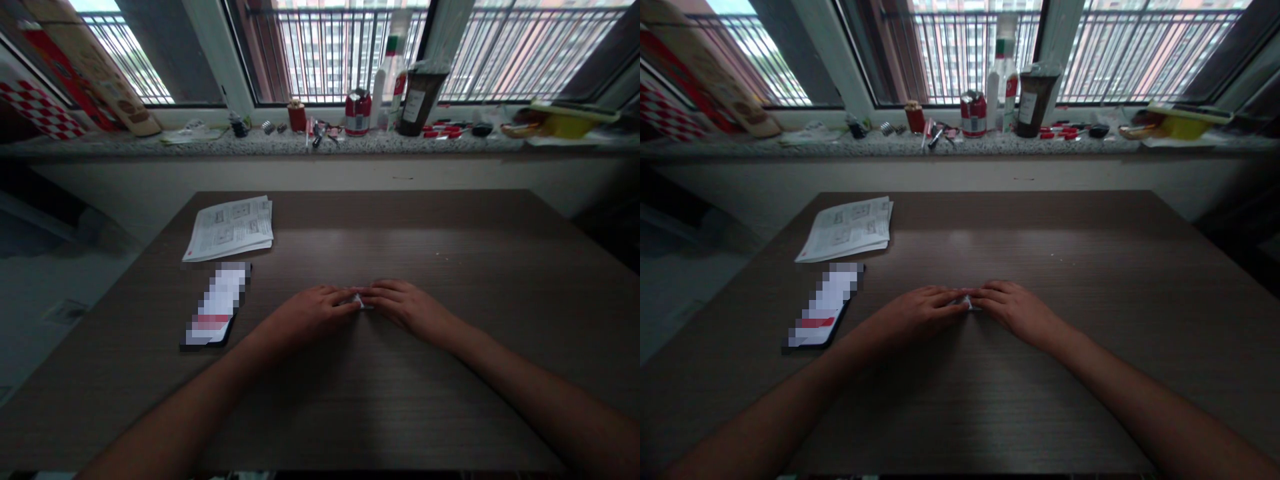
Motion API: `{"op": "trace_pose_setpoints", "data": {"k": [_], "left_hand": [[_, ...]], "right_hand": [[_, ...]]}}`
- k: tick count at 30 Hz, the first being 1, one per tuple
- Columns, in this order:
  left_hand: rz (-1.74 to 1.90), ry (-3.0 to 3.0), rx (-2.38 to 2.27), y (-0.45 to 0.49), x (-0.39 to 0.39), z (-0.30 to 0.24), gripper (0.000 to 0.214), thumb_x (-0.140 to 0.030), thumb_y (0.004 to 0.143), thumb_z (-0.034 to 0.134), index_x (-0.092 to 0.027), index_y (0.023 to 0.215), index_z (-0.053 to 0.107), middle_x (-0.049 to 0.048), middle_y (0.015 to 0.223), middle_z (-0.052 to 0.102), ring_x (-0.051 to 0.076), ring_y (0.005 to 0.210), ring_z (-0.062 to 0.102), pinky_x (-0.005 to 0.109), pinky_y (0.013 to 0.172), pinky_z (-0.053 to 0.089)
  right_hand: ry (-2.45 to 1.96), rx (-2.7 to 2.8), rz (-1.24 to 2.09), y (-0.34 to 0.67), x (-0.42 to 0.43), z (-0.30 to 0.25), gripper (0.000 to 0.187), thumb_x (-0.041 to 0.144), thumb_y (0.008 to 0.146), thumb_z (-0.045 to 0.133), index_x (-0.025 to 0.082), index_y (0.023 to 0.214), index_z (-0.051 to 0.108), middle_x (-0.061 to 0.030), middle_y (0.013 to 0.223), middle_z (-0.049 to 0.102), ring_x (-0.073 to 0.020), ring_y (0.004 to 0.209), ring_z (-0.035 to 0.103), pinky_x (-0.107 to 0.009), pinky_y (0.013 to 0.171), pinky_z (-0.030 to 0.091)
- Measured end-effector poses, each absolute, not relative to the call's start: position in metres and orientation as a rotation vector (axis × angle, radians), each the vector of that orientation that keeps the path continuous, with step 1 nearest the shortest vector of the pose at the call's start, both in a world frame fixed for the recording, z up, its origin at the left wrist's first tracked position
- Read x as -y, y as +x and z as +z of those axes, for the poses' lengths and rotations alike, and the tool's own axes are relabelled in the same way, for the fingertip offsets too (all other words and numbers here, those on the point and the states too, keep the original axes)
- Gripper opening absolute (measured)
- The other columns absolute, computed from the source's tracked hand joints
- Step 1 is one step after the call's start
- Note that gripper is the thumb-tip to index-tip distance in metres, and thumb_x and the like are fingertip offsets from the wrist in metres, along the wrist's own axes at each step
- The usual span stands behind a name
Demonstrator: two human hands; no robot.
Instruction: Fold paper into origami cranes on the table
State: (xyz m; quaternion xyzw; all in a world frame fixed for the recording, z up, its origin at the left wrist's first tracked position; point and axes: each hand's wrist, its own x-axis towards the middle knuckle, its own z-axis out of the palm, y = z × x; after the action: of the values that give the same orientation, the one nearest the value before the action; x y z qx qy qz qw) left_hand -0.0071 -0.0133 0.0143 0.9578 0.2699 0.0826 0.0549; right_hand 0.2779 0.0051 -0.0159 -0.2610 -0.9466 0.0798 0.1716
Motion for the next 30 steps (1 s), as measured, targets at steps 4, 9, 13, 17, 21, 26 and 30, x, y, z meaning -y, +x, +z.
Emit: {"op": "trace_pose_setpoints", "data": {"k": [4, 9, 13, 17, 21, 26, 30], "left_hand": [[0.288, 2.88, -0.831, -0.007, 0.015, 0.015, 0.04, -0.017, 0.104, 0.059, -0.021, 0.143, 0.058, 0.0113, 0.153, 0.056, 0.028, 0.134, 0.059, 0.048, 0.115, 0.046], [0.304, 2.809, -0.837, -0.01, 0.015, 0.018, 0.049, -0.023, 0.105, 0.058, -0.029, 0.153, 0.049, 0.0057, 0.154, 0.056, 0.026, 0.136, 0.057, 0.047, 0.118, 0.042], [0.288, 2.776, -0.844, -0.012, 0.014, 0.021, 0.053, -0.027, 0.103, 0.063, -0.033, 0.154, 0.049, 0.004, 0.158, 0.051, 0.029, 0.14, 0.054, 0.053, 0.12, 0.039], [0.289, 2.731, -0.843, -0.015, 0.012, 0.022, 0.051, -0.027, 0.105, 0.061, -0.036, 0.154, 0.049, 0.0015, 0.161, 0.047, 0.027, 0.142, 0.052, 0.054, 0.123, 0.035], [0.315, 2.715, -0.796, -0.019, 0.009, 0.021, 0.046, -0.03, 0.105, 0.06, -0.035, 0.151, 0.053, 0.0026, 0.16, 0.049, 0.027, 0.144, 0.05, 0.054, 0.125, 0.031], [0.302, 2.688, -0.777, -0.023, 0.007, 0.022, 0.049, -0.031, 0.104, 0.063, -0.036, 0.151, 0.052, 0.0029, 0.158, 0.051, 0.027, 0.145, 0.049, 0.057, 0.125, 0.03], [0.33, 2.679, -0.761, -0.023, 0.007, 0.021, 0.051, -0.027, 0.102, 0.066, -0.035, 0.151, 0.053, 0.0036, 0.157, 0.052, 0.026, 0.145, 0.05, 0.054, 0.126, 0.03]], "right_hand": [[-0.758, 2.672, 0.267, 0.279, -0.005, -0.017, 0.042, 0.021, 0.105, 0.056, 0.03, 0.146, 0.059, -0.0009, 0.146, 0.065, -0.0249, 0.13, 0.062, -0.049, 0.109, 0.054], [-0.718, 2.706, 0.285, 0.282, -0.006, -0.015, 0.044, 0.02, 0.106, 0.053, 0.034, 0.148, 0.057, 0.0016, 0.15, 0.061, -0.0243, 0.131, 0.061, -0.049, 0.11, 0.053], [-0.697, 2.709, 0.292, 0.282, -0.005, -0.01, 0.043, 0.022, 0.105, 0.055, 0.033, 0.147, 0.058, 0.0008, 0.151, 0.06, -0.0253, 0.133, 0.06, -0.049, 0.11, 0.053], [-0.71, 2.729, 0.266, 0.281, -0.005, -0.01, 0.041, 0.022, 0.106, 0.055, 0.031, 0.145, 0.06, -0.0013, 0.154, 0.057, -0.0261, 0.135, 0.058, -0.05, 0.111, 0.052], [-0.713, 2.726, 0.27, 0.282, -0.005, -0.012, 0.041, 0.022, 0.105, 0.056, 0.033, 0.145, 0.06, -0.0008, 0.155, 0.056, -0.025, 0.138, 0.056, -0.049, 0.113, 0.05], [-0.692, 2.719, 0.316, 0.282, -0.005, -0.011, 0.042, 0.022, 0.104, 0.058, 0.031, 0.146, 0.059, -0.0011, 0.153, 0.058, -0.0252, 0.137, 0.057, -0.049, 0.113, 0.05], [-0.713, 2.686, 0.328, 0.281, -0.004, -0.01, 0.041, 0.021, 0.103, 0.06, 0.032, 0.142, 0.063, -0.0015, 0.151, 0.06, -0.0254, 0.135, 0.059, -0.049, 0.111, 0.052]]}}
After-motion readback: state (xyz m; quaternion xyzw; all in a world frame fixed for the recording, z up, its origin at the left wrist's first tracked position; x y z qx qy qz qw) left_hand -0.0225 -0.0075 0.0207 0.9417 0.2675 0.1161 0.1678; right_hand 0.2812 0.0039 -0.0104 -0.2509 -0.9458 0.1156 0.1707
